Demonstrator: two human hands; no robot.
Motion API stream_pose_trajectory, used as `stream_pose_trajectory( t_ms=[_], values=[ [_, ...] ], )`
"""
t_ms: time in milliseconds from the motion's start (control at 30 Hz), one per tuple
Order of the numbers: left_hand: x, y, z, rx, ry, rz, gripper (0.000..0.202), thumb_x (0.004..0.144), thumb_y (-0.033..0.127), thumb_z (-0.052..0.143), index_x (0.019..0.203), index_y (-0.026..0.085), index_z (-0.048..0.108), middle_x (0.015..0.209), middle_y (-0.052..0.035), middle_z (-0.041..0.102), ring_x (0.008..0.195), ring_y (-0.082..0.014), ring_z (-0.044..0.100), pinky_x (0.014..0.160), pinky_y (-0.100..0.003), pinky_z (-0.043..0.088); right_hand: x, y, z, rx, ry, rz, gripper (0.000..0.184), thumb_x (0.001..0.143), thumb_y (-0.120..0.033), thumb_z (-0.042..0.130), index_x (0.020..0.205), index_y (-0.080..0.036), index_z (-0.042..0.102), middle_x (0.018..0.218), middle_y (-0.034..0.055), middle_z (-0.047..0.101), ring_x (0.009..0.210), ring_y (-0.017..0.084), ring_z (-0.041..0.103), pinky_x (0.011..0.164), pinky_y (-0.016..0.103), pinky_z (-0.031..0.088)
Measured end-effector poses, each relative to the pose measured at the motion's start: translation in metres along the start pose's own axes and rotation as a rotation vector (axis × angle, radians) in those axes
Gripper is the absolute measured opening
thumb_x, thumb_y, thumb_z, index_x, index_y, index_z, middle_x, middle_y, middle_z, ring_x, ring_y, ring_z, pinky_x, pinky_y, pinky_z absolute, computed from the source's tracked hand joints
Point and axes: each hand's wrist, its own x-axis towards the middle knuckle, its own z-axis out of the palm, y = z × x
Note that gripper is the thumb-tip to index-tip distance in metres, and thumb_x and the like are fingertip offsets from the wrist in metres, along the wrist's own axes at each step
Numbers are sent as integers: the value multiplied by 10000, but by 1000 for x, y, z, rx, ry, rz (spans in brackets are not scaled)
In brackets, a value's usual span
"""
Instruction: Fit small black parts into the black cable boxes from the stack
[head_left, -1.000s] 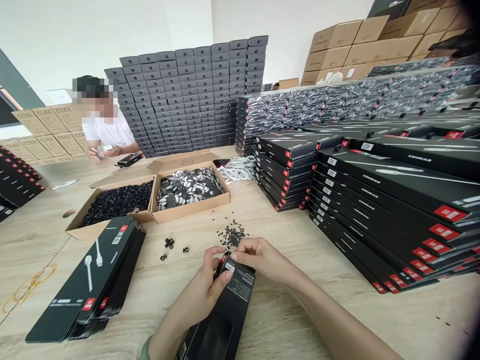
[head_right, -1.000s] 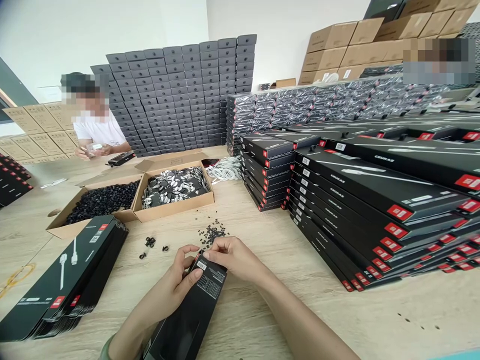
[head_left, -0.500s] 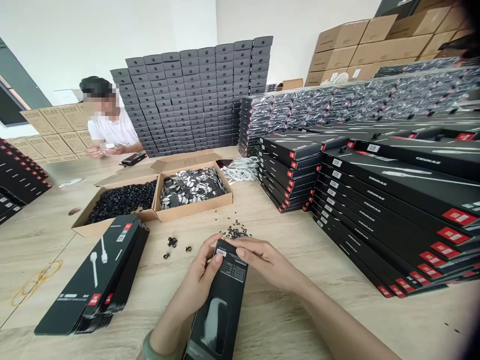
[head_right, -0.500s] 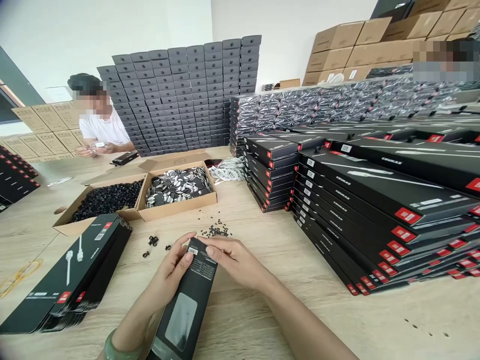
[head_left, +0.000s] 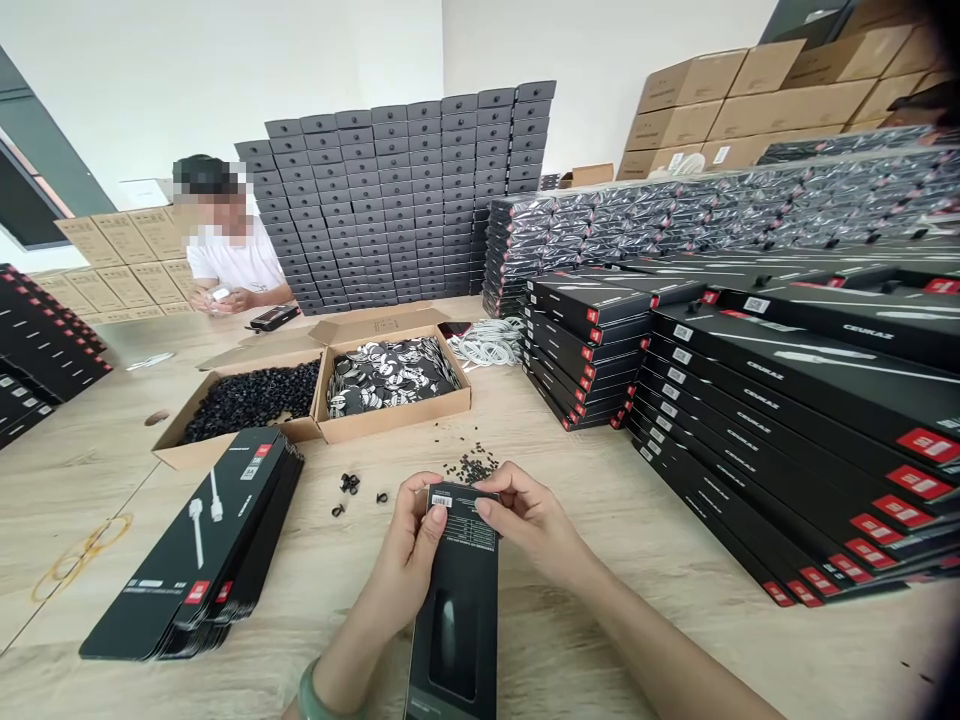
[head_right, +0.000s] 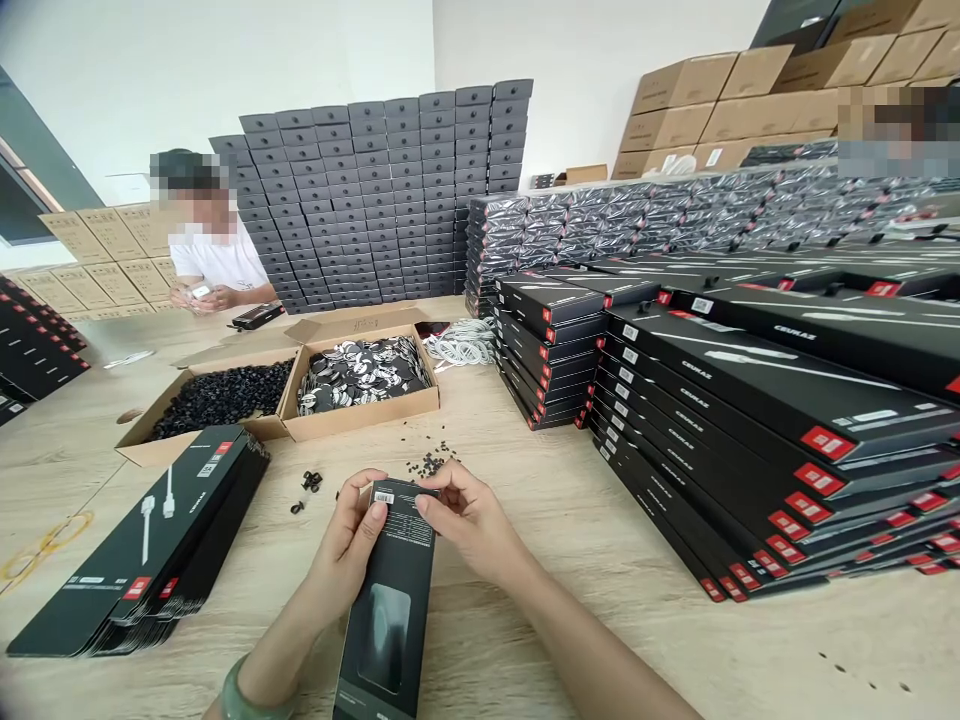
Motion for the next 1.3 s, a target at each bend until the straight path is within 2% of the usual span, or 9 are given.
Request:
stream_pose_trajectory(
  t_ms=[500,667,767,833,967,1067,1133,1200,1300],
  values=[
    [7,-14,-1,-105,29,-51,319,826,387,646,1069,237,505,913,11,598,792,-133,572,719,-255,481,-4,4,12,-10,1,46,302,832,-524,610,911,-239,546,707,-34,494,629,129,455,544,234,372],
    [17,-17,-7,-314,439,-42,390,687,323,792,947,221,519,853,28,629,729,-108,586,668,-217,462,-3,-7,2,8,-158,77,425,876,-555,525,1195,-273,518,1009,32,615,964,193,577,827,308,455],
    [23,-15,-23,-418,617,11,399,669,323,796,865,243,458,821,78,620,676,-72,587,643,-184,445,2,-13,-13,-66,-280,200,428,785,-559,645,1035,-212,615,946,40,652,932,225,605,786,317,470],
    [23,-6,-35,-464,641,33,376,648,314,798,826,234,476,813,82,634,690,-77,607,669,-193,462,7,-14,-22,-74,-195,232,422,678,-514,762,902,-188,614,829,16,648,783,204,612,677,298,470],
    [11,15,-43,-627,351,-189,411,690,564,682,848,192,607,861,-41,699,836,-221,672,743,-353,525,13,-15,-31,67,84,142,490,604,-412,841,938,-219,539,846,-10,638,755,163,593,676,275,462],
    [-3,15,-29,-692,-99,-394,636,745,722,496,1011,166,653,1033,-156,698,980,-337,660,825,-500,504,10,-17,-27,110,-71,79,529,579,-332,868,959,-230,515,872,-12,635,800,167,587,696,280,466],
    [-9,6,-17,-649,-331,-482,614,749,632,577,1158,177,614,1168,-175,656,987,-361,663,780,-504,519,7,-18,-22,84,-180,58,544,585,-293,870,998,-233,522,889,-10,631,818,169,582,703,283,465],
    [-11,-4,-9,-586,-425,-573,547,726,444,689,1182,158,594,1197,-185,645,950,-353,681,710,-445,544,5,-17,-16,73,-218,33,570,599,-284,867,1061,-239,537,958,5,633,884,178,580,751,291,462],
    [-9,-13,-5,-505,-381,-645,414,757,305,680,1096,79,610,1000,-204,720,795,-268,714,649,-324,538,4,-17,-12,144,-149,46,473,725,-402,772,1114,-243,555,1030,29,630,936,184,578,796,303,449]
  ],
)
